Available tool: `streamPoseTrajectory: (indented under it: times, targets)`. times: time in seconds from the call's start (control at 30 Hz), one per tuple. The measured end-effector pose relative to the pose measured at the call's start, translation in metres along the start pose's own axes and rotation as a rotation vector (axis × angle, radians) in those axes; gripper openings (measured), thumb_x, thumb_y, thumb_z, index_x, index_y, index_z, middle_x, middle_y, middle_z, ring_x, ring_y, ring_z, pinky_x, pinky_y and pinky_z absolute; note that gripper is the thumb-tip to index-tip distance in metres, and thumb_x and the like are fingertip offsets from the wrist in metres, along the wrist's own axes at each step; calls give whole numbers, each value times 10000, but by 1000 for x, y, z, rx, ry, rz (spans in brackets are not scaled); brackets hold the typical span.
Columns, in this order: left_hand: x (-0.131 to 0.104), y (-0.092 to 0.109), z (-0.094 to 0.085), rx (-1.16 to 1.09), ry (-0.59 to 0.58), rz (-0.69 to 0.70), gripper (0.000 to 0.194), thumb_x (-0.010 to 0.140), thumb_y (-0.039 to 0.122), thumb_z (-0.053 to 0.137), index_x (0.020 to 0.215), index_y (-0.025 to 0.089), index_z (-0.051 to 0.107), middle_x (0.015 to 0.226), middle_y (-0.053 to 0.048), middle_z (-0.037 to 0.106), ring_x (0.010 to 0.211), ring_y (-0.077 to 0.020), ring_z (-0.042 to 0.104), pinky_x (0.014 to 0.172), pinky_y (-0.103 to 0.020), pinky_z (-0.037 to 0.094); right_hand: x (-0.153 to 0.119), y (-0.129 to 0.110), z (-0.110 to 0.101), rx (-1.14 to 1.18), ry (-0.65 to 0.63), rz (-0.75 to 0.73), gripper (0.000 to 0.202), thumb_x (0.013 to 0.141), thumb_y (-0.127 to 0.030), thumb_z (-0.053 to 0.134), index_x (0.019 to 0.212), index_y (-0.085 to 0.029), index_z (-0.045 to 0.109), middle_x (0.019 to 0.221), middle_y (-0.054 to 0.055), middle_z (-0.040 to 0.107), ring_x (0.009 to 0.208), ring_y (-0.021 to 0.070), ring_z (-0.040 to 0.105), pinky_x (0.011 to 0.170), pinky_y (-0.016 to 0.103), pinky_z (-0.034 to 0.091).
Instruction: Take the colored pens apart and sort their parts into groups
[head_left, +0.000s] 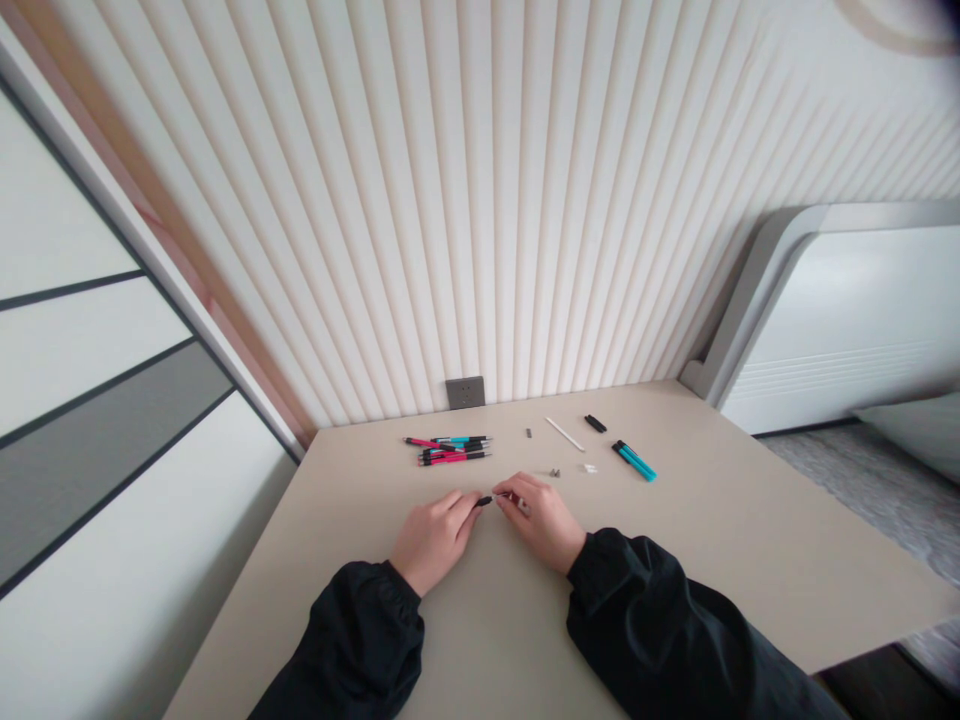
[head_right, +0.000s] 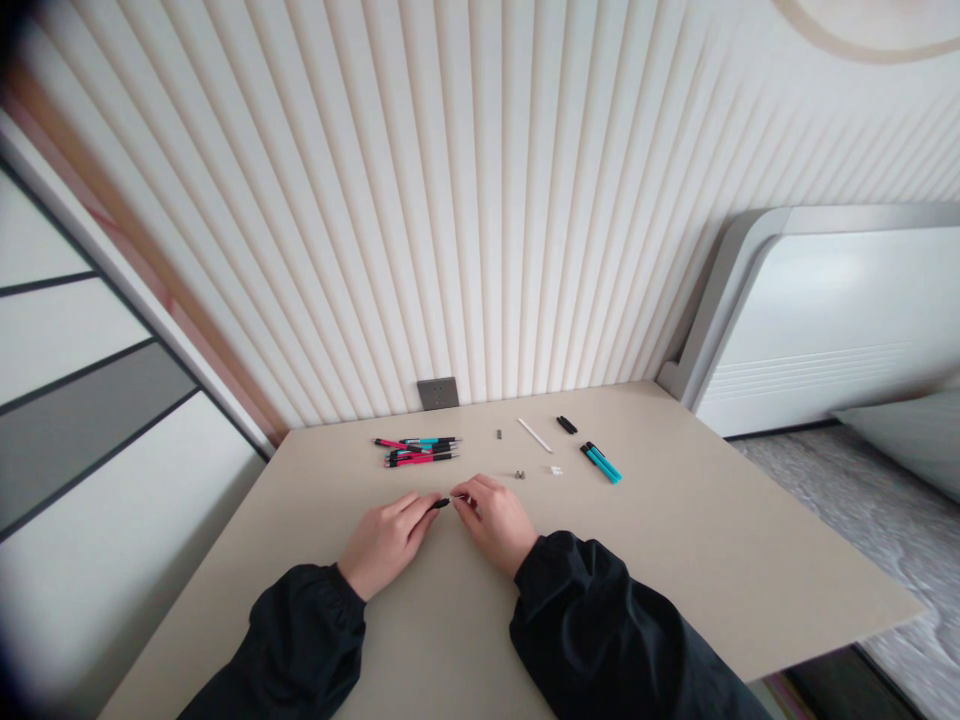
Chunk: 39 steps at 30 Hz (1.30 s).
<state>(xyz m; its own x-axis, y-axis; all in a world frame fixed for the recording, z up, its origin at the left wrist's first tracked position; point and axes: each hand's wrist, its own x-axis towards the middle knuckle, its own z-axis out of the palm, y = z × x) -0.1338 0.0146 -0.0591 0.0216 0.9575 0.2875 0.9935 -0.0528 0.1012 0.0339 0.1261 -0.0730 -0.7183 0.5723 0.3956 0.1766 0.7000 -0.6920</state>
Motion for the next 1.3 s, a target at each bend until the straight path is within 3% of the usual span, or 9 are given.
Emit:
streamPoseTrajectory:
  times: [0.2,0.33,0.5,0.7,0.8,1.0,1.3]
  targets:
    - [0,-2,2,-8,4,0,285,971,294,382,1134,219,604,918,-40,674,760,-181,672,656,-269,503,3,4,-7,-21,55,-42,234,943,-250,439,1011,-208,658,928,65,667,845,171,637,791,282,490]
    - [-1,-2,1,-13,1,6,280,970,289,383,1129,219,603,928,-36,672,768,-176,670,666,-267,508,5,13,-32,-70,149,-53,260,953,-298,421,1007,-205,658,942,73,667,868,179,634,800,286,492]
    - [-1,-2,2,-22,20,13,277,969,298,388,1114,222,611,907,-32,670,748,-169,667,644,-257,504,1,45,-67,-222,248,13,269,943,-326,424,980,-199,658,933,75,663,848,197,631,786,306,492]
    - [-1,-2,2,-9,21,21,279,970,296,383,1122,227,607,908,-27,672,738,-165,666,628,-251,493,-8,73,-83,-405,148,69,210,913,-309,473,942,-198,650,804,49,645,737,188,604,732,315,482]
    - [-1,-1,1,3,8,24,283,972,297,378,1127,226,603,902,-24,672,728,-165,663,626,-254,492,-9,74,-83,-446,79,54,194,908,-276,481,865,-199,654,806,49,642,752,187,598,734,310,473]
    - [0,-1,-1,-5,8,34,289,974,294,372,1128,219,604,906,-30,669,740,-165,664,633,-250,493,-8,79,-76,-463,-32,13,198,905,-211,482,889,-206,679,871,58,655,857,195,605,815,313,461]
    - [-1,-2,2,-31,29,35,277,966,297,395,1121,230,615,900,-30,674,736,-158,662,639,-242,495,-8,80,-74,-446,-68,23,194,900,-284,521,1009,-214,666,933,69,667,904,208,604,836,330,458]
